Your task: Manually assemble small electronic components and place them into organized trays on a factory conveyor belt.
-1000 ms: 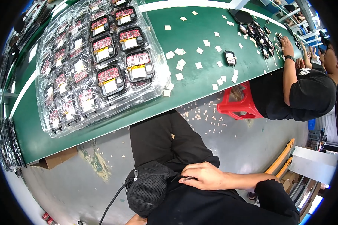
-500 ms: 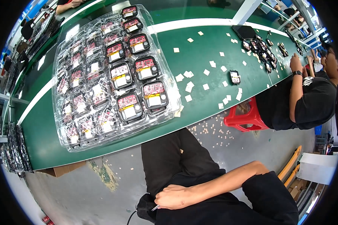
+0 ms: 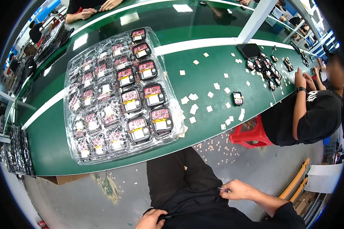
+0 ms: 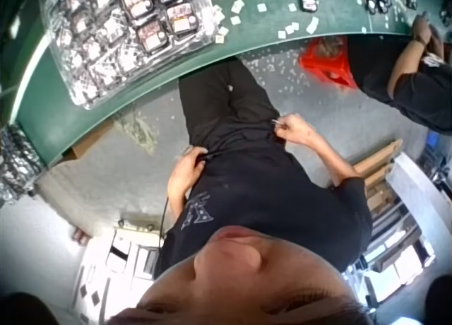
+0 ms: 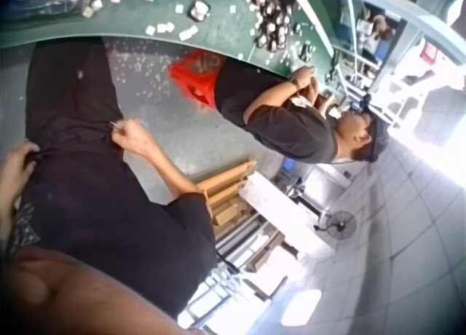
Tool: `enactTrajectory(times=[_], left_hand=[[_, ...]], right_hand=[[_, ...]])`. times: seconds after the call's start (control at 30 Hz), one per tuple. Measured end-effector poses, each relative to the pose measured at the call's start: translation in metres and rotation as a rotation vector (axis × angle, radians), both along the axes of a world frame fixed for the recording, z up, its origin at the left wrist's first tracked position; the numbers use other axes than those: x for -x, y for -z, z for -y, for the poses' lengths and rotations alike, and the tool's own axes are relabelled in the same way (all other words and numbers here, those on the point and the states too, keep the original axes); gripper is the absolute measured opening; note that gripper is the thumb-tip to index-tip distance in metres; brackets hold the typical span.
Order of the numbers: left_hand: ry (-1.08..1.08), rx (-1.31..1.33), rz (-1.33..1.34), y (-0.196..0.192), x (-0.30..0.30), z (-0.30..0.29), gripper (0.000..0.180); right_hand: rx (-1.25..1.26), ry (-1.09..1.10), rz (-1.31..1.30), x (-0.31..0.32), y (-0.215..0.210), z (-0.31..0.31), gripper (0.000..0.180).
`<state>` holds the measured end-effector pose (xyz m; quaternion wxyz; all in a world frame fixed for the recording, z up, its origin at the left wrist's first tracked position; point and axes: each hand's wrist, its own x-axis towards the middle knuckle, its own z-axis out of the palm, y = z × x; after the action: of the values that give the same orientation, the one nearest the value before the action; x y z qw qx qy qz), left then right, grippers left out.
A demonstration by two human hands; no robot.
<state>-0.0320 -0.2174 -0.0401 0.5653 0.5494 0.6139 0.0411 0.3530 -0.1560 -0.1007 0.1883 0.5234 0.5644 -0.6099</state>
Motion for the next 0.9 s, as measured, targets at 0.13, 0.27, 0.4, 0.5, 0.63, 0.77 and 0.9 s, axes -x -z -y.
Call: enactTrajectory(times=[0.13, 0.27, 0.4, 0.5, 0.63, 0.77, 0.9], left_hand=[[0.19, 0.057, 0.015, 0.024, 0.001, -0.011, 0.025], [0.223, 0.12, 0.058, 0.017, 0.002, -0.016, 0.022], [0.207, 0.109, 0.021, 0.025, -0.006, -0.016, 0.02], [0.16, 0.1, -0.144, 0.016, -0.013, -0.009, 0.019], [0.114, 0.068, -0.175, 0.014, -0.013, -0.001, 0.019], [0.08, 0.061, -0.168, 0.019, -0.006, 0.008, 0.019], [0.076, 0.131, -0.174, 0.024, 0.003, 0.019, 0.02]], right_hand=[[0.391, 0.167, -0.14, -0.079, 0.025, 0.108, 0.024], [0.617, 0.475, -0.382, -0.095, 0.067, 0.217, 0.032], [0.458, 0.528, -0.31, -0.106, 0.091, 0.257, 0.032], [0.385, 0.524, -0.254, -0.107, 0.101, 0.272, 0.032], [0.284, 0.524, -0.156, -0.118, 0.1, 0.286, 0.031], [0.164, 0.538, -0.055, -0.125, 0.098, 0.294, 0.031], [0.056, 0.546, 0.039, -0.115, 0.084, 0.278, 0.031]])
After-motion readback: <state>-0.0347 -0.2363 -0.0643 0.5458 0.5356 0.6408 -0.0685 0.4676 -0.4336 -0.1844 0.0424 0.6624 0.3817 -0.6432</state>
